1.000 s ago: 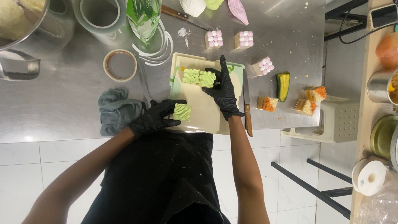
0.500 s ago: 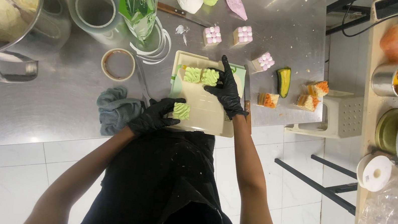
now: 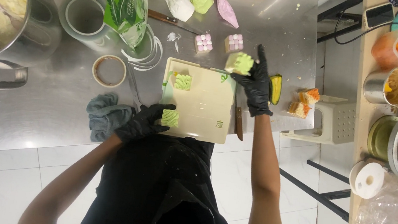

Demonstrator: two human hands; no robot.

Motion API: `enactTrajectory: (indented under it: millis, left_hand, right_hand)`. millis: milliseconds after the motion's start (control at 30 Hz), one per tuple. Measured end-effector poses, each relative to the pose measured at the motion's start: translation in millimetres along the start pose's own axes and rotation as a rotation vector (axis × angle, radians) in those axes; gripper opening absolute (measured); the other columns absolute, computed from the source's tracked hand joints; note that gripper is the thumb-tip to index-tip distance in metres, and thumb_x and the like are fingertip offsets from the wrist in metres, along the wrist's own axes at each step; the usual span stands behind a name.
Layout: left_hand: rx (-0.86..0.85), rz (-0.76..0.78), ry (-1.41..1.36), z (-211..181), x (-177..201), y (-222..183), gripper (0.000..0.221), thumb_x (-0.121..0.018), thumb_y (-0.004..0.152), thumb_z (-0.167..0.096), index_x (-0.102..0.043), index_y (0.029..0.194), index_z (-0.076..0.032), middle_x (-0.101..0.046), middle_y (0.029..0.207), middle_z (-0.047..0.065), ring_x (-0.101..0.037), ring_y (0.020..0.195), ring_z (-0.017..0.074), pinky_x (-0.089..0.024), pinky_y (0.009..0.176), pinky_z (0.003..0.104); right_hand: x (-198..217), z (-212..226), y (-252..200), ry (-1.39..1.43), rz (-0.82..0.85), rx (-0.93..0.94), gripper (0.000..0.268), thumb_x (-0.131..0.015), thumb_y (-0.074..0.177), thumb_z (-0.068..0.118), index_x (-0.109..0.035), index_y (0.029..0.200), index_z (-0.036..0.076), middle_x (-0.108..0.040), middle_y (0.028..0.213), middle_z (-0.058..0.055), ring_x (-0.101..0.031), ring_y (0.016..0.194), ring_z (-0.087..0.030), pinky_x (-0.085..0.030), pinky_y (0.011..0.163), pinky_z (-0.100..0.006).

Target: Piping frosting onto small square cakes and preparing containers with tape.

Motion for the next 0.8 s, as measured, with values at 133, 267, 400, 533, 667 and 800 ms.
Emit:
enactTrajectory:
  millis: [133, 267, 400, 533, 667, 800]
  left_hand:
    - [-0.004, 0.05, -0.139, -31.5, -0.5, 4.4, 0.069, -0.079, 0.084, -0.018, -0.049, 0.147, -0.016, -0.06, 0.138, 0.006, -0.058, 0.128, 0.0196, -0.048, 0.11, 0.037]
    - [-0.076, 0.021, -0.124, -111.3, 16.5, 35.0, 0.066, -0.08, 0.084, -0.018, -0.053, 0.144, -0.014, -0.059, 0.143, 0.007, -0.058, 0.124, 0.0213, -0.049, 0.107, 0.038]
    - [-0.382, -0.055, 0.218, -187.7, 24.4, 131.8, 0.07, -0.084, 0.085, -0.024, -0.052, 0.147, -0.015, -0.059, 0.136, 0.009, -0.059, 0.118, 0.0234, -0.054, 0.098, 0.037]
    - [-0.635, -0.162, 0.336, -212.6, 7.3, 248.9, 0.07, -0.086, 0.087, -0.032, -0.052, 0.147, -0.014, -0.058, 0.13, 0.013, -0.056, 0.123, 0.031, -0.05, 0.099, 0.042]
    - [-0.562, -0.13, 0.386, -165.8, -29.6, 368.4, 0.069, -0.082, 0.085, -0.036, -0.054, 0.145, -0.017, -0.063, 0.123, 0.011, -0.06, 0.119, 0.0313, -0.044, 0.106, 0.045]
    - [-0.297, -0.15, 0.548, -124.9, -38.0, 435.4, 0.067, -0.085, 0.077, -0.038, -0.06, 0.138, -0.023, -0.064, 0.128, 0.009, -0.057, 0.118, 0.0357, -0.045, 0.106, 0.047]
  right_hand:
    - [81.3, 32.3, 17.2, 0.046, -0.171, 0.13, 0.111, -0.082, 0.08, -0.018, -0.021, 0.166, 0.015, -0.067, 0.137, -0.014, -0.068, 0.125, -0.025, -0.059, 0.105, -0.04]
    - [189.8, -10.5, 29.0, 0.057, -0.397, 0.135, 0.102, -0.08, 0.081, -0.021, -0.028, 0.163, 0.011, -0.061, 0.142, -0.015, -0.065, 0.128, -0.026, -0.06, 0.105, -0.038]
    - [265.8, -90.1, 41.3, 0.033, -0.519, 0.122, 0.098, -0.081, 0.08, -0.022, -0.031, 0.159, 0.008, -0.06, 0.138, -0.017, -0.066, 0.12, -0.028, -0.061, 0.099, -0.039]
    - [299.8, -143.9, 49.1, -0.005, -0.615, 0.033, 0.101, -0.079, 0.074, -0.023, -0.03, 0.156, 0.009, -0.06, 0.133, -0.016, -0.066, 0.112, -0.026, -0.062, 0.092, -0.037]
    - [291.8, -160.9, 47.9, 0.026, -0.627, -0.009, 0.096, -0.066, 0.077, -0.024, -0.027, 0.158, 0.013, -0.061, 0.131, -0.017, -0.069, 0.103, -0.026, -0.061, 0.073, -0.036]
    - [274.4, -140.1, 46.7, 0.047, -0.646, -0.007, 0.102, -0.064, 0.076, -0.025, -0.023, 0.16, 0.016, -0.06, 0.135, -0.015, -0.068, 0.104, -0.023, -0.062, 0.076, -0.033]
Point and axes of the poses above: each hand's wrist, its own y-axis towards the middle knuckle, its own x-axis out of the back of the hand, z = x × y, the point moved 10 cm from there along y, towards the middle knuckle
